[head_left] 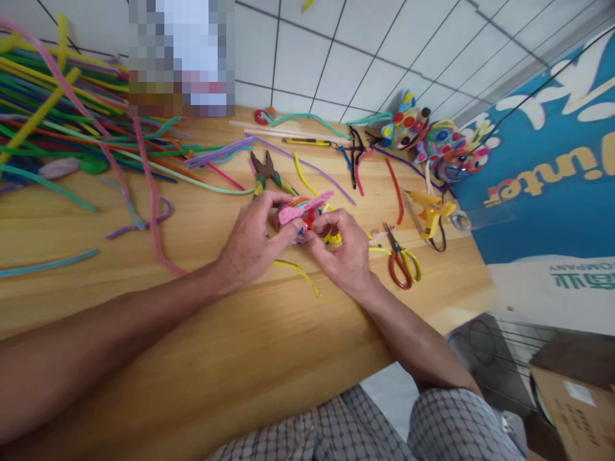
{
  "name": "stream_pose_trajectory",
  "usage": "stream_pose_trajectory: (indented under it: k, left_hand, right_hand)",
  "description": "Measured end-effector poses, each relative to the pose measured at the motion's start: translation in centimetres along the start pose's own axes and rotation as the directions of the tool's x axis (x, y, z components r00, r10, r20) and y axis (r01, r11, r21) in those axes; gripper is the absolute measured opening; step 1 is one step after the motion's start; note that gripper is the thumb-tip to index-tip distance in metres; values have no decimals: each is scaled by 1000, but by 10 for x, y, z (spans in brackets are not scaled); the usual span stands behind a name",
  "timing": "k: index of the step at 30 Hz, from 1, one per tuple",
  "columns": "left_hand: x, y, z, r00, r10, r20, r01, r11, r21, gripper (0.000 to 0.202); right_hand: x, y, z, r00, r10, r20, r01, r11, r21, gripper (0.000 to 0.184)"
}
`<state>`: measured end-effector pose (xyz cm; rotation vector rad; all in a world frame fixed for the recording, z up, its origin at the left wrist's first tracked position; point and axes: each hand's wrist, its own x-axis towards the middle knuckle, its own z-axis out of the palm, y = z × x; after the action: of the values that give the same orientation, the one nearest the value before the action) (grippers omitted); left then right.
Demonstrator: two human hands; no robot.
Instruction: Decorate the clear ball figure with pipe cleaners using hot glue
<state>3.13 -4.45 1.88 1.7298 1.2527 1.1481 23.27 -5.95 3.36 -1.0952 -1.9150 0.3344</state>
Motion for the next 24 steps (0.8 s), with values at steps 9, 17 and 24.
stream_pose_trajectory:
  k: [9,17,24]
  left_hand:
    - [-1,0,1,1000,16,-18,-16,1000,-19,32]
    - [-2,-4,2,999,44,-28,-43,999,10,33]
    - [-2,-6,1,998,67,-16,-67,998,15,34]
  right_hand:
    - [0,-4,4,997,57,-46,-56,998,22,13]
    - [-2,-4,4,999,31,-34,-31,999,-11,12]
    - [-1,-2,6,998,3,-58,-2,1000,14,14]
